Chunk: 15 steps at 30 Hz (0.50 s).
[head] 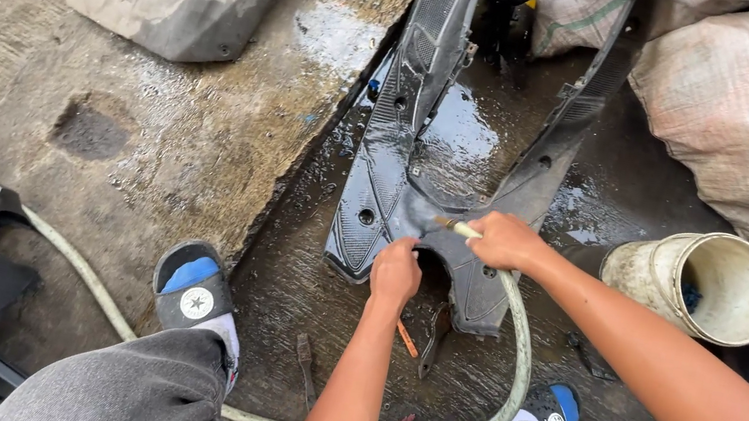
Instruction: Cleaning motorcycle fuel tank and plastic body panels using a cloth and water
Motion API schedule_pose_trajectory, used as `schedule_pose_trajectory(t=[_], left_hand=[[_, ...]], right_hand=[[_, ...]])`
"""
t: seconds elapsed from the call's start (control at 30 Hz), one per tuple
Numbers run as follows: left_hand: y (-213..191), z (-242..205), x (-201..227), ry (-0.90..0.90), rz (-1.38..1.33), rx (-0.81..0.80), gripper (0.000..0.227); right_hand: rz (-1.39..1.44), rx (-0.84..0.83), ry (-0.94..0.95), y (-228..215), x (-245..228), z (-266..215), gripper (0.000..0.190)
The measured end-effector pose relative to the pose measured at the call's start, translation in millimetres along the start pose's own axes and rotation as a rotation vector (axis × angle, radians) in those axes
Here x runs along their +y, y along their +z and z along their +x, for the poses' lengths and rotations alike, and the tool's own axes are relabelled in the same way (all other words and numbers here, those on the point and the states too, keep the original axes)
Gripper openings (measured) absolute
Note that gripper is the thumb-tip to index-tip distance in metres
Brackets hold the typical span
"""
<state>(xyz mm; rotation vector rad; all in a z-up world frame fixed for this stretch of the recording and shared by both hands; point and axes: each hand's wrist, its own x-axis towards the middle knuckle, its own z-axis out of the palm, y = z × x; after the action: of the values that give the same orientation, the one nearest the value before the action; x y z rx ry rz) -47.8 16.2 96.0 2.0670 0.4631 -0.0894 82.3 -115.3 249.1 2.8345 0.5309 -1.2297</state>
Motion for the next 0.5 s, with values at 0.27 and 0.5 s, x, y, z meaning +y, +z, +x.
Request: schedule_pose_trajectory(t=[0.27, 0.5], left_hand=[[39.8, 17.6, -33.4, 0.064, 0.221, 0.086, 0.032], [47.0, -1.0, 1.2, -0.116, 0.452, -0.109, 0.074]], right_hand=[[-0.005, -0.031, 0.089, 30.0, 48.8, -5.8, 0.038], [0.108, -0.164, 0.162, 43.5, 65.0, -52.8, 0.029]])
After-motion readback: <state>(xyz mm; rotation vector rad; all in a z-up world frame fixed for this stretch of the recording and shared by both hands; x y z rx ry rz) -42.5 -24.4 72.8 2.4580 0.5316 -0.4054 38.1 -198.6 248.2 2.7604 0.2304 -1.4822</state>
